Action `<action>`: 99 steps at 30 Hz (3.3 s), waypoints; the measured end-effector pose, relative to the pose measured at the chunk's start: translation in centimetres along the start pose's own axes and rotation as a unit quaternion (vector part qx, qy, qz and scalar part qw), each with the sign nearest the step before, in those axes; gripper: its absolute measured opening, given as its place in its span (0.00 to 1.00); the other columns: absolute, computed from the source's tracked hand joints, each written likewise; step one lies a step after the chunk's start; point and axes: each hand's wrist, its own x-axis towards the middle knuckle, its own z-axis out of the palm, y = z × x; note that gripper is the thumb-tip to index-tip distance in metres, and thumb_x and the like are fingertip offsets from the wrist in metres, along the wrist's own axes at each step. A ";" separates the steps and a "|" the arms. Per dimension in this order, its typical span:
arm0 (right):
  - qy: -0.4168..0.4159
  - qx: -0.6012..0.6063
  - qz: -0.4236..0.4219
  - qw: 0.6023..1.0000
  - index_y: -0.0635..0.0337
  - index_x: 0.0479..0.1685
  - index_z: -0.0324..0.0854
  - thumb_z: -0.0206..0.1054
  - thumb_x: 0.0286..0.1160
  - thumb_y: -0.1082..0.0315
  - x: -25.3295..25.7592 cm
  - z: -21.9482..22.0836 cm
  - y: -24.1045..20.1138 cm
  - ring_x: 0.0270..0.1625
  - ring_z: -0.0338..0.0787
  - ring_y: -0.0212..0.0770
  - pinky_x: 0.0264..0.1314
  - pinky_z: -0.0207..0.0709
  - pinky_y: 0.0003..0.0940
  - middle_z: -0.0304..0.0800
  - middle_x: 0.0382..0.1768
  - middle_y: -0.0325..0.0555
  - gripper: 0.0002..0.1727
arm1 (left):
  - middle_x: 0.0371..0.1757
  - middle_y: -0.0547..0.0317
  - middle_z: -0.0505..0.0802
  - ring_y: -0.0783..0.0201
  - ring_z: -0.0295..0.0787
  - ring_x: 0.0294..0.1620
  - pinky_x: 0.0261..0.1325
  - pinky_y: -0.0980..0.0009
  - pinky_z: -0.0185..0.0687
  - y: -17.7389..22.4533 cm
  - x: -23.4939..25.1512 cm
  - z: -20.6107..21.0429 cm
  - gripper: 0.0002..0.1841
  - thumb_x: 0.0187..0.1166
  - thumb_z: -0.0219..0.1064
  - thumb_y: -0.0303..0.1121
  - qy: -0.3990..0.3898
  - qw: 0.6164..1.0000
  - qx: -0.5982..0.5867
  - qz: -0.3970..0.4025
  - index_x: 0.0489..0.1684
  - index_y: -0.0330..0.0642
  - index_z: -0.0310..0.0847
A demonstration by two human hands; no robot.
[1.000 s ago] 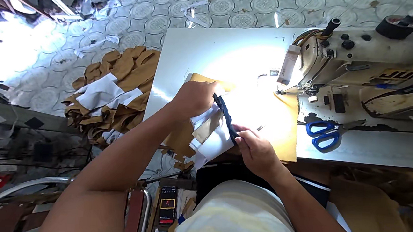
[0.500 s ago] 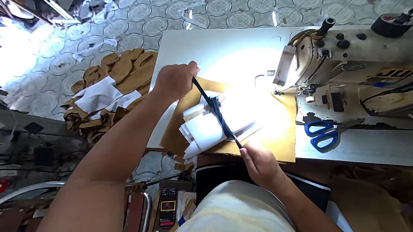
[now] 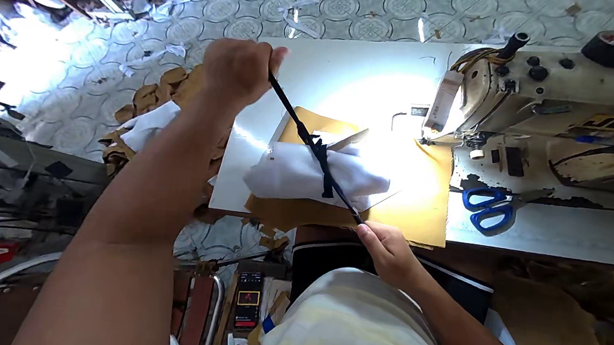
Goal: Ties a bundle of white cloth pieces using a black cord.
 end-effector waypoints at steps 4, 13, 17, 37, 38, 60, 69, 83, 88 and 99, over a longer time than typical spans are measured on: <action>-0.036 0.253 0.055 0.965 0.46 0.19 0.70 0.47 0.92 0.54 -0.4 -0.5 -0.1 0.16 0.63 0.20 0.20 0.56 0.19 0.63 0.14 0.23 0.25 | 0.37 0.25 0.88 0.23 0.89 0.47 0.41 0.30 0.75 -0.1 -0.2 -1.3 0.40 0.94 0.31 0.58 -0.019 1.000 0.018 0.001 0.38 0.27 0.77; 0.084 0.507 0.039 0.857 0.58 0.61 0.83 0.35 0.96 0.56 5.0 -2.2 -4.3 0.67 0.90 0.43 0.67 0.84 0.39 0.88 0.70 0.50 0.28 | 0.25 0.72 0.87 0.66 0.85 0.24 0.23 0.54 0.80 1.8 -12.2 -11.5 0.10 0.77 0.65 0.53 -0.079 0.944 -0.117 0.297 0.35 0.64 0.89; 0.055 0.264 -0.029 0.963 0.61 0.60 0.84 0.39 0.96 0.60 6.8 -2.2 -5.4 0.63 0.91 0.37 0.64 0.86 0.36 0.90 0.65 0.44 0.25 | 0.24 0.79 0.83 0.78 0.80 0.21 0.20 0.75 0.72 5.6 -14.4 -12.1 0.18 0.88 0.54 0.55 -0.043 0.892 -0.158 0.422 0.35 0.62 0.88; -0.029 -0.028 -0.028 0.999 0.56 0.40 0.82 0.44 0.96 0.58 5.0 -4.7 -5.4 0.31 0.84 0.27 0.33 0.78 0.24 0.85 0.29 0.34 0.22 | 0.52 0.59 0.94 0.63 0.93 0.46 0.51 0.60 0.92 11.3 -13.5 1.0 0.17 0.81 0.68 0.33 -0.031 0.892 -0.388 0.230 0.67 0.45 0.84; -0.035 -0.028 -0.031 0.999 0.56 0.40 0.82 0.44 0.96 0.59 5.1 -4.7 -5.5 0.32 0.84 0.27 0.33 0.79 0.23 0.85 0.29 0.35 0.21 | 0.52 0.60 0.94 0.64 0.94 0.46 0.51 0.61 0.92 11.3 -13.4 1.6 0.18 0.82 0.68 0.34 -0.039 0.886 -0.401 0.229 0.68 0.45 0.84; -0.035 -0.274 -0.050 0.960 0.51 0.31 0.80 0.50 0.92 0.51 3.6 -7.2 -7.0 0.30 0.79 0.30 0.30 0.74 0.30 0.76 0.29 0.34 0.22 | 0.33 0.63 0.86 0.72 0.81 0.34 0.36 0.72 0.76 12.0 -12.2 1.4 0.13 0.89 0.55 0.31 -0.296 0.759 -0.554 0.173 0.41 0.44 0.88; 0.002 -0.091 0.057 0.994 0.52 0.32 0.81 0.45 0.96 0.52 4.5 -5.5 -6.4 0.21 0.78 0.29 0.22 0.70 0.27 0.77 0.19 0.35 0.25 | 0.26 0.65 0.89 0.74 0.83 0.26 0.31 0.75 0.79 13.1 -12.7 2.7 0.13 0.75 0.77 0.44 -0.326 0.694 -0.633 0.106 0.36 0.44 0.86; 0.002 -0.192 0.073 0.979 0.49 0.32 0.84 0.50 0.93 0.48 5.2 -6.5 -6.6 0.20 0.76 0.30 0.22 0.66 0.32 0.75 0.16 0.33 0.25 | 0.12 0.57 0.77 0.55 0.79 0.15 0.19 0.60 0.70 12.7 -15.2 1.1 0.21 0.90 0.57 0.42 0.015 0.954 -0.175 0.242 0.24 0.40 0.81; 0.045 -0.233 0.082 0.968 0.49 0.22 0.85 0.54 0.90 0.44 5.7 -8.9 -3.6 0.19 0.75 0.28 0.24 0.68 0.35 0.77 0.15 0.30 0.29 | 0.13 0.61 0.75 0.59 0.76 0.16 0.20 0.63 0.68 11.4 -16.9 1.2 0.24 0.91 0.54 0.46 0.005 0.937 -0.191 0.293 0.21 0.43 0.79; 0.143 -0.383 0.070 0.910 0.56 0.14 0.73 0.54 0.86 0.50 5.5 -9.8 1.7 0.25 0.82 0.49 0.27 0.70 0.53 0.76 0.16 0.46 0.28 | 0.14 0.60 0.76 0.57 0.75 0.16 0.23 0.62 0.69 11.3 -21.1 3.2 0.25 0.94 0.49 0.45 0.012 0.922 -0.214 0.323 0.21 0.43 0.75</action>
